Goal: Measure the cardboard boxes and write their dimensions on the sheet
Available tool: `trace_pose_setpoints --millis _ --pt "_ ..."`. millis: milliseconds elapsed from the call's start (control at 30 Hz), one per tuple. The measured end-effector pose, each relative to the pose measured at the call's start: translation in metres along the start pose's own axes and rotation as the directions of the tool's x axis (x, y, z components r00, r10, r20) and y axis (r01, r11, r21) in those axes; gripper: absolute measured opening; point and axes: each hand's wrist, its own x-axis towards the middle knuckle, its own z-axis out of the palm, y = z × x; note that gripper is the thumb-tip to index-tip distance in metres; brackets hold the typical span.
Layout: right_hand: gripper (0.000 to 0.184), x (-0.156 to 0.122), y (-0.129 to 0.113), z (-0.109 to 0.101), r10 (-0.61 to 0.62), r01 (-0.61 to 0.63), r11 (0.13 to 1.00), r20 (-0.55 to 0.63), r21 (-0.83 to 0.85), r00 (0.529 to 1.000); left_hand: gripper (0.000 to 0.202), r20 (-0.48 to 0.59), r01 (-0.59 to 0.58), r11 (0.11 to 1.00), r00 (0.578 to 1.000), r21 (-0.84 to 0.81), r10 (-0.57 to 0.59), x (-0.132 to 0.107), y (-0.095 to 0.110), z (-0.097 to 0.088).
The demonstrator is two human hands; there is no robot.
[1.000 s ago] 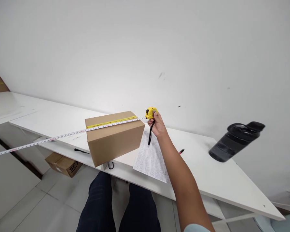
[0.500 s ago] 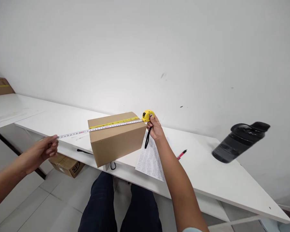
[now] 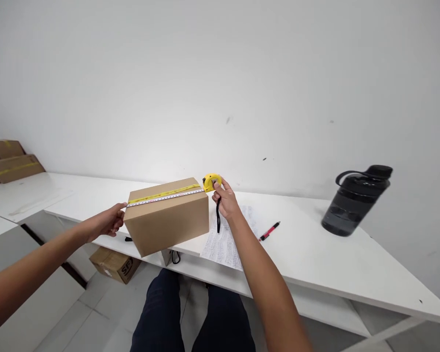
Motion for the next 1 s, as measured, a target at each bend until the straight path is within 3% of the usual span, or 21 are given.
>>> trace_pose_setpoints --millis 267,567,733,1000 --pt "0.067 -0.025 -0.010 0.007 -0.033 0.032 0.987 0.001 -0.160 0.999 0.052 -0.239 -0.057 0.998 0.969 0.041 0.066 0.015 0.013 -0.017" --pt "0.060 -0.041 -0.032 0.006 -0.015 0.047 0.938 0.096 -0.343 0.995 0.052 -0.315 -0.076 0.997 0.946 0.021 0.079 0.039 0.015 -0.019" --pt "0.054 -0.041 -0.036 0.001 -0.028 0.105 0.881 0.170 -0.461 0.985 0.054 -0.415 -0.129 0.992 0.902 0.007 0.120 0.045 0.014 -0.015" --pt "0.058 -0.044 -0.040 0.002 -0.015 0.095 0.860 0.162 -0.502 0.987 0.059 -0.502 -0.168 0.984 0.847 0.065 0.178 0.042 0.020 -0.013"
